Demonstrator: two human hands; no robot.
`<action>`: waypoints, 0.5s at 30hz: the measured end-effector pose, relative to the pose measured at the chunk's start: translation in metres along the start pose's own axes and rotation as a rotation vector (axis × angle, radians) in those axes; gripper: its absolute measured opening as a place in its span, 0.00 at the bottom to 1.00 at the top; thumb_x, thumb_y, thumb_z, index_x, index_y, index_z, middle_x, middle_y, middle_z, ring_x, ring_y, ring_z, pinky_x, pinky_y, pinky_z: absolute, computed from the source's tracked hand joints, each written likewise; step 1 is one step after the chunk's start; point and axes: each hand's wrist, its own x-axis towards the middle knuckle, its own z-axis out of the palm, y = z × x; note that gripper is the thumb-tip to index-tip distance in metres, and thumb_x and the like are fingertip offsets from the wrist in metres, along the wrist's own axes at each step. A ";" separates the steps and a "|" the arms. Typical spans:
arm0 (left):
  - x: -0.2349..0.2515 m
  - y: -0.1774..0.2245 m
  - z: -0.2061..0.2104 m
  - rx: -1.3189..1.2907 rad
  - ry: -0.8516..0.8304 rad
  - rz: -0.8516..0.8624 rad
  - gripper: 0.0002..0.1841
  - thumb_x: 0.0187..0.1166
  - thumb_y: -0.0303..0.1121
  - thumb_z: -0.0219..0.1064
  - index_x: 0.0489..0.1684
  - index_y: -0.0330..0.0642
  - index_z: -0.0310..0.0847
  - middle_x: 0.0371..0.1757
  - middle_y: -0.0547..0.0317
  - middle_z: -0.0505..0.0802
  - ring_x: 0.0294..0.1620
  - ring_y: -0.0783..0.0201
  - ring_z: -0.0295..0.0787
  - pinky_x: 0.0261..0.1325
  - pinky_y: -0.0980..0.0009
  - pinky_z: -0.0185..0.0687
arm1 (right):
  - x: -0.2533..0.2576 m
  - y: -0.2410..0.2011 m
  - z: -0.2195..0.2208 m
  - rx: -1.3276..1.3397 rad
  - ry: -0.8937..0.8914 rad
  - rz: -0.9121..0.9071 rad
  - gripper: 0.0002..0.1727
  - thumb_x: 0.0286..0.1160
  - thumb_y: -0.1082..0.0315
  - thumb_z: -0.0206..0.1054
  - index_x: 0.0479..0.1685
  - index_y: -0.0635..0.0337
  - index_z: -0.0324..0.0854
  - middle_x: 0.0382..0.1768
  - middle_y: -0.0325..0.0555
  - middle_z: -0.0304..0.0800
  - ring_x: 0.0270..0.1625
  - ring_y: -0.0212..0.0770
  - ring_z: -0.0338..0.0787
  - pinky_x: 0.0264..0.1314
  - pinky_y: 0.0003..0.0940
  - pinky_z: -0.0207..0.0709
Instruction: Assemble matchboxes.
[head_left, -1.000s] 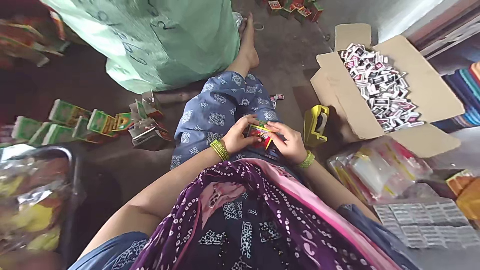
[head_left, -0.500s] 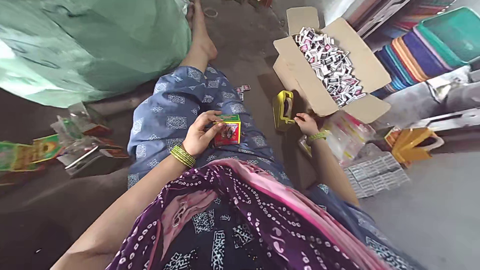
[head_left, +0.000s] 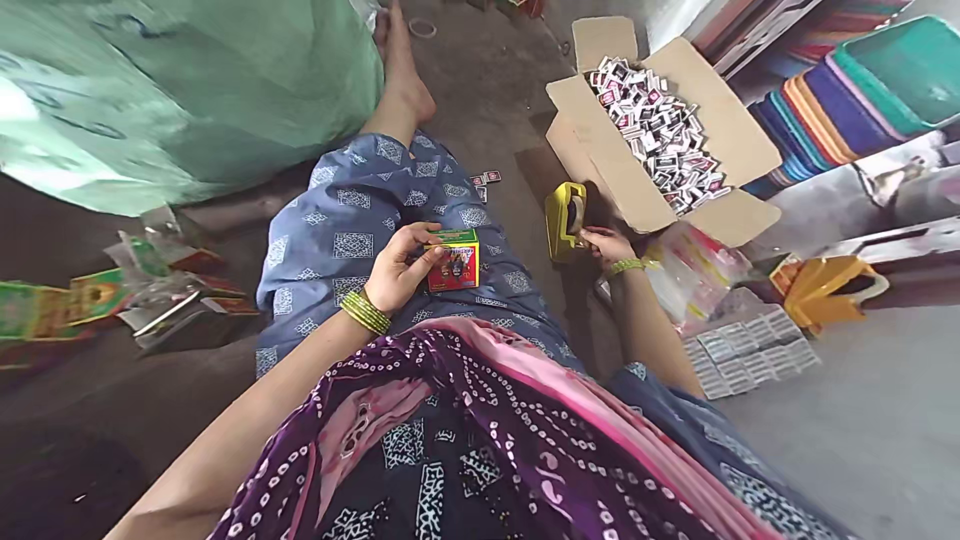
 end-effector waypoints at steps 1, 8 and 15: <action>0.000 0.000 0.000 -0.006 0.001 0.003 0.11 0.84 0.36 0.66 0.52 0.39 0.85 0.72 0.51 0.84 0.61 0.65 0.88 0.62 0.66 0.88 | -0.006 -0.001 -0.003 0.024 -0.034 0.016 0.22 0.74 0.54 0.77 0.63 0.56 0.86 0.34 0.38 0.86 0.25 0.28 0.75 0.30 0.26 0.73; 0.000 0.001 0.001 -0.009 -0.005 -0.032 0.11 0.84 0.36 0.65 0.55 0.40 0.85 0.73 0.52 0.83 0.60 0.65 0.89 0.61 0.66 0.89 | -0.045 0.007 0.004 -0.066 -0.030 0.126 0.24 0.74 0.53 0.77 0.64 0.57 0.88 0.58 0.53 0.91 0.57 0.43 0.88 0.63 0.44 0.79; -0.002 0.002 -0.001 -0.009 -0.002 -0.015 0.12 0.83 0.34 0.66 0.56 0.38 0.84 0.73 0.50 0.83 0.58 0.65 0.90 0.59 0.66 0.90 | -0.046 0.009 0.014 -0.225 0.080 -0.039 0.18 0.73 0.57 0.78 0.55 0.59 0.92 0.59 0.53 0.92 0.67 0.47 0.87 0.75 0.50 0.74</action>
